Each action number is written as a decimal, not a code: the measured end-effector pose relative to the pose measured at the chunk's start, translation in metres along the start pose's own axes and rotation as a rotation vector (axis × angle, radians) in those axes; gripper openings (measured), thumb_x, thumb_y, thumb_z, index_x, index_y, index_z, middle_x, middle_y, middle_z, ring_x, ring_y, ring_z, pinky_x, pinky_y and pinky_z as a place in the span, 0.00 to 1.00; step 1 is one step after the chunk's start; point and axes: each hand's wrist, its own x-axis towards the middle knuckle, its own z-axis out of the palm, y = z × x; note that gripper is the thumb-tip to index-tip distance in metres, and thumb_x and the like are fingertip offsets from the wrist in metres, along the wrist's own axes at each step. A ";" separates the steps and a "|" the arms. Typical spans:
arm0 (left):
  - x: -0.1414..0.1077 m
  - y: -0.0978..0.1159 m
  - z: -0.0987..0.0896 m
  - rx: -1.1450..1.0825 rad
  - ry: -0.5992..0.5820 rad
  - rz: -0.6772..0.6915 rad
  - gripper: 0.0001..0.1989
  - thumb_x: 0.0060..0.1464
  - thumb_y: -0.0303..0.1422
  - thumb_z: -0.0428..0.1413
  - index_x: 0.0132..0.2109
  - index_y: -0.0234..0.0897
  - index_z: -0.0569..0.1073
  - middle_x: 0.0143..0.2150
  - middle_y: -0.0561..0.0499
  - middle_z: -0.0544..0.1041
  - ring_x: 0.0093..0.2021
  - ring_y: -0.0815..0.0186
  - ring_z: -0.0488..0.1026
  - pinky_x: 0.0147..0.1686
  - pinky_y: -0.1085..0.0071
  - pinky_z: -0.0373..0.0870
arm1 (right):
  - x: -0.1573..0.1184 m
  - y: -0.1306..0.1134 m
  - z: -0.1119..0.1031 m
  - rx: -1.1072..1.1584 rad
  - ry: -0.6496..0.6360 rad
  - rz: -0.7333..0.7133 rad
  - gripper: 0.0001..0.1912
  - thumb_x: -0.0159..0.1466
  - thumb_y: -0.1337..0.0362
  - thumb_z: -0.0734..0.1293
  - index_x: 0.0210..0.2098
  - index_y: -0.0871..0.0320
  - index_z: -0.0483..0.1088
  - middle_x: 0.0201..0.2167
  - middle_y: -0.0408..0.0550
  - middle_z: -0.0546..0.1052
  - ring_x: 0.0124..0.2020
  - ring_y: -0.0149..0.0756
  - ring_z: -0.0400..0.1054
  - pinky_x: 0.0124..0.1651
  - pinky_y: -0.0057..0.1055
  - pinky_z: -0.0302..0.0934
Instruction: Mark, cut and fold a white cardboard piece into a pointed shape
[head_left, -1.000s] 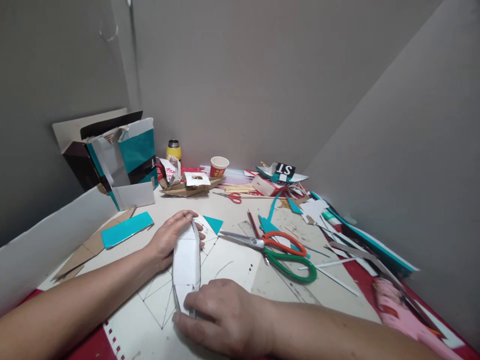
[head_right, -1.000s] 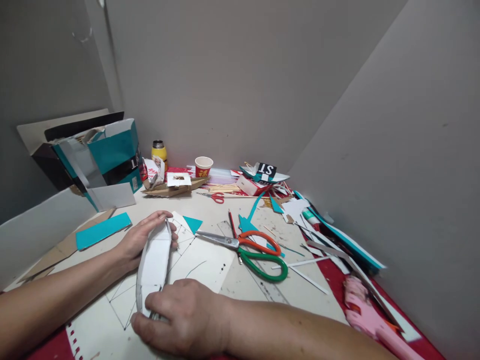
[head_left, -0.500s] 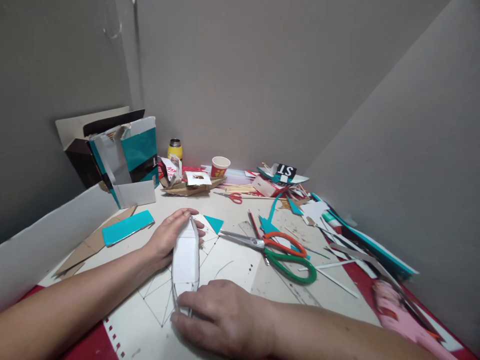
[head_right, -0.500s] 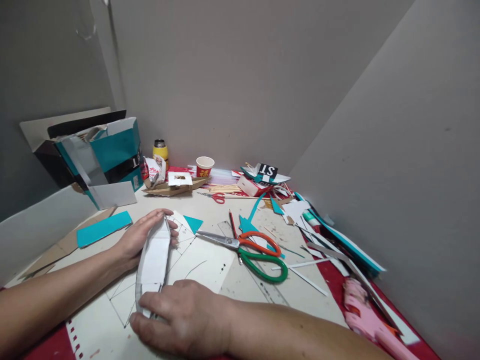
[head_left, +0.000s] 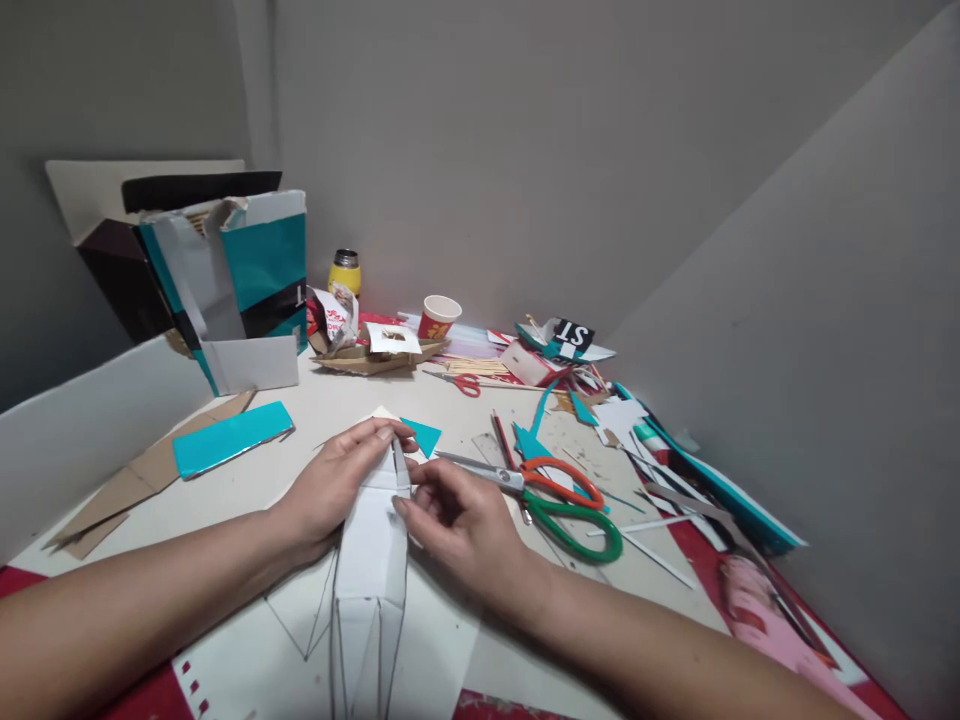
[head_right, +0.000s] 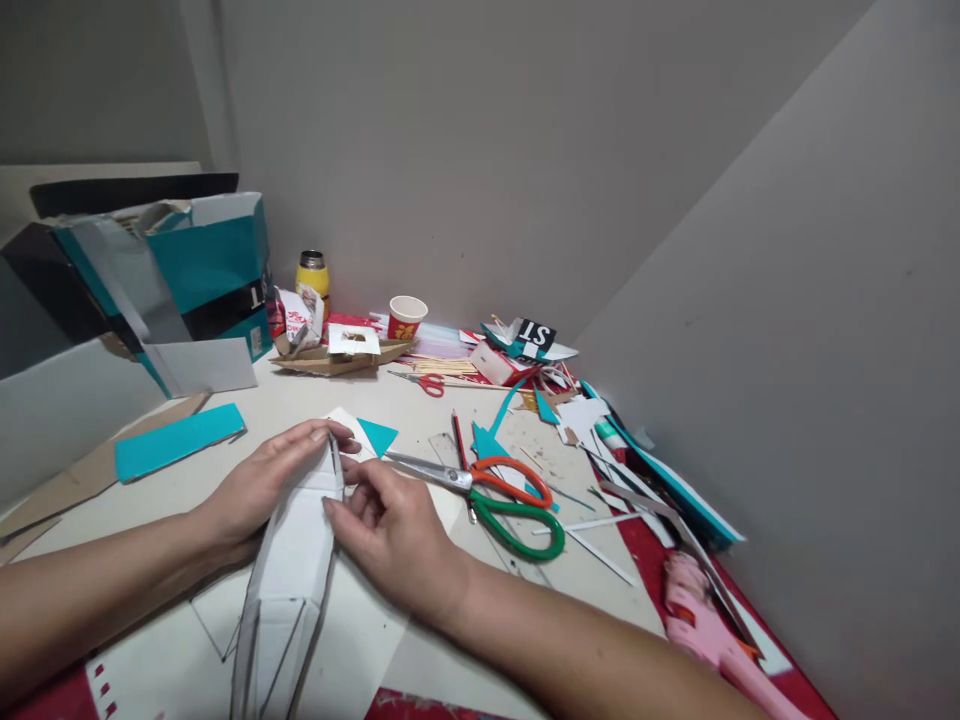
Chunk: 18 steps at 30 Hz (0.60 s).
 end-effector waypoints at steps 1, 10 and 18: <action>0.000 0.000 0.000 0.004 0.002 -0.003 0.08 0.58 0.37 0.57 0.40 0.38 0.77 0.41 0.50 0.79 0.39 0.65 0.76 0.38 0.73 0.72 | 0.000 0.000 0.001 0.006 0.005 0.007 0.05 0.61 0.65 0.66 0.36 0.60 0.69 0.20 0.37 0.65 0.20 0.28 0.60 0.23 0.25 0.57; -0.002 0.002 0.004 0.051 0.007 -0.058 0.15 0.59 0.39 0.56 0.51 0.40 0.75 0.41 0.48 0.82 0.39 0.60 0.79 0.39 0.68 0.73 | -0.001 -0.004 0.000 0.024 0.063 -0.025 0.02 0.58 0.70 0.63 0.31 0.59 0.67 0.20 0.37 0.63 0.19 0.26 0.57 0.22 0.23 0.56; 0.000 0.000 0.002 0.072 -0.029 -0.023 0.13 0.60 0.39 0.55 0.49 0.40 0.76 0.42 0.48 0.82 0.39 0.61 0.79 0.40 0.70 0.74 | 0.001 -0.002 -0.001 0.037 0.046 -0.051 0.04 0.61 0.69 0.63 0.32 0.60 0.70 0.20 0.38 0.65 0.20 0.26 0.59 0.23 0.23 0.57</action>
